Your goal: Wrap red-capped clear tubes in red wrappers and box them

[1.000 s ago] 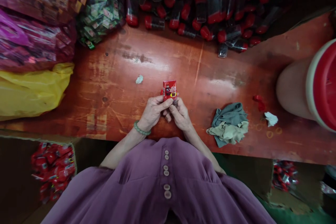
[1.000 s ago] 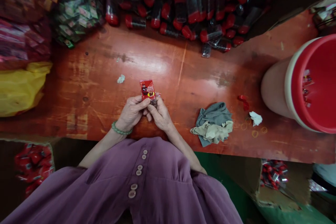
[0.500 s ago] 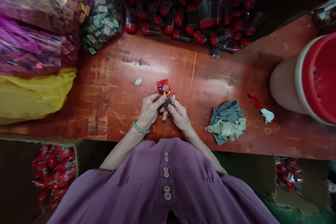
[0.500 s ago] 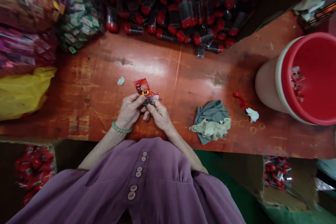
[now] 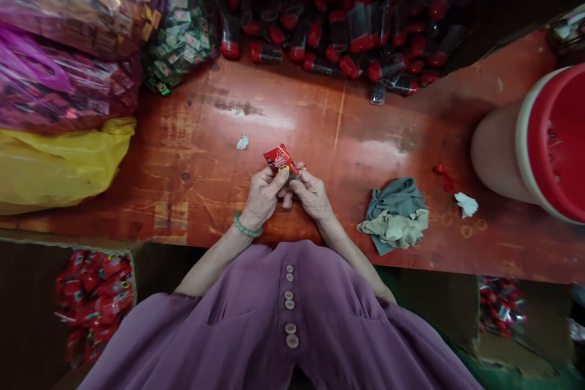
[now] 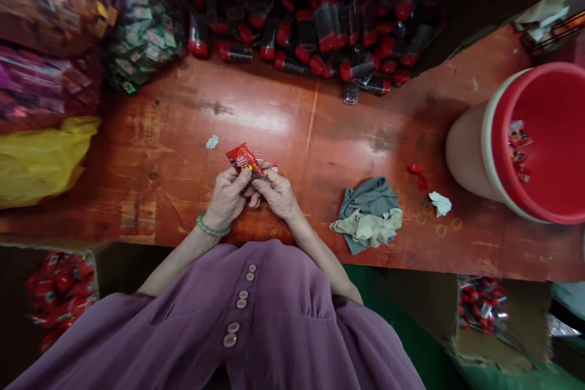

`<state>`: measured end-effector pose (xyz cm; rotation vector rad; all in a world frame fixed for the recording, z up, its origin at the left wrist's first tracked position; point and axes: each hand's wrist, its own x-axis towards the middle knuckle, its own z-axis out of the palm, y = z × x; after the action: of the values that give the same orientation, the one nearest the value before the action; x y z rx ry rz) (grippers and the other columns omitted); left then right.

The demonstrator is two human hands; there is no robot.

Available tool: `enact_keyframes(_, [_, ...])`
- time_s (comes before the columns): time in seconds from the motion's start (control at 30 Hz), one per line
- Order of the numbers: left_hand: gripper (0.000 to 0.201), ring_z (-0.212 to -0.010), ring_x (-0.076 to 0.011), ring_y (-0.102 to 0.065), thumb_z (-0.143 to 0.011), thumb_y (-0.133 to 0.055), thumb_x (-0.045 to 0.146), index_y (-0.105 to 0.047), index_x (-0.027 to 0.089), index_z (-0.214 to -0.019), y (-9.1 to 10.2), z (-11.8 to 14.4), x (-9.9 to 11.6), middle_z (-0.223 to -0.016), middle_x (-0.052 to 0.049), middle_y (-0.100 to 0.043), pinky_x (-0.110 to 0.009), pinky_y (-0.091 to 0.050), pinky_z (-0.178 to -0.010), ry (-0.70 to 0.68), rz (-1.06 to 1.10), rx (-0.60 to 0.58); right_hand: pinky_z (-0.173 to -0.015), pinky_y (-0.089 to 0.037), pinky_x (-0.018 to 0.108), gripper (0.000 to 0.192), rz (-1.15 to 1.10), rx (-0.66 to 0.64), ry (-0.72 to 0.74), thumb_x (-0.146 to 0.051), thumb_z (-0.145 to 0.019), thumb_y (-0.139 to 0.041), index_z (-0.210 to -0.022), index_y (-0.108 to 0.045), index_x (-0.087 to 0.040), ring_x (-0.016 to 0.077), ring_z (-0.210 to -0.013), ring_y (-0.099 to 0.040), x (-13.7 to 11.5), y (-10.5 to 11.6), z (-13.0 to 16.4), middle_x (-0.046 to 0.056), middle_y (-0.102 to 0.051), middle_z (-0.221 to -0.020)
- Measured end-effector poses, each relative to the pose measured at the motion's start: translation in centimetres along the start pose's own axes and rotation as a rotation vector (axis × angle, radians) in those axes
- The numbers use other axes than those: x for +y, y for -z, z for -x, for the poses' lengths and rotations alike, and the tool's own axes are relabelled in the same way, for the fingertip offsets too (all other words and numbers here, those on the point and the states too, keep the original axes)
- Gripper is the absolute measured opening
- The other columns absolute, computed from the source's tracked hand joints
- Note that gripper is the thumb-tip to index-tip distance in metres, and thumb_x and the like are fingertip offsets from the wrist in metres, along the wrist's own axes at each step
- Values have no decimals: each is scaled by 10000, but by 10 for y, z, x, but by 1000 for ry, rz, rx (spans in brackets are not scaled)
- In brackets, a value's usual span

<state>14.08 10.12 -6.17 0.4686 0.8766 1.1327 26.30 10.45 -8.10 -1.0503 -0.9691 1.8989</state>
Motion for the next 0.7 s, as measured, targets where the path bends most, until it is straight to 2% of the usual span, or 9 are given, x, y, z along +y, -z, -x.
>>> enact_keyframes(0.2, [438,-329,-61,-437,-752,-757,496,-707,113,-959,-2,5,-7,-447,75,-486,-184,-337,-333,2,-55,17,-385,-450,175,520,41,34,-4,-655,-663,-751,-774,-550,-189,77,-370,-563,-1,0,1,-59,-633,-539])
enact_keyframes(0.33, [420,-327,-63,-426,-713,-782,506,-702,123,-867,-5,8,-6,-428,91,-436,-192,-363,-336,-12,-69,60,-384,-453,178,501,53,12,15,-638,-679,-748,-763,-558,-182,79,-371,-565,-1,0,1,-54,-633,-536])
enact_keyframes(0.47, [422,-328,-60,-414,-672,-805,517,-673,127,-767,-8,12,-4,-443,79,-466,-199,-386,-344,-31,-52,87,-373,-427,182,484,100,6,23,-625,-697,-739,-712,-551,-179,71,-361,-538,-2,-3,0,-48,-624,-538])
enact_keyframes(0.6, [378,-442,-85,-527,-672,-816,480,-672,134,-729,-4,25,8,-540,27,-589,-214,-478,-444,-75,-89,123,-422,-438,199,463,176,-42,6,-590,-707,-745,-657,-530,-183,74,-418,-541,-1,-12,2,-49,-602,-560])
enact_keyframes(0.7, [295,-719,-165,-692,-716,-801,422,-724,163,-833,16,57,26,-819,-46,-745,-288,-590,-675,-163,-234,210,-504,-435,210,402,308,-158,58,-537,-731,-751,-673,-573,-181,78,-505,-530,-3,-16,11,-52,-580,-586])
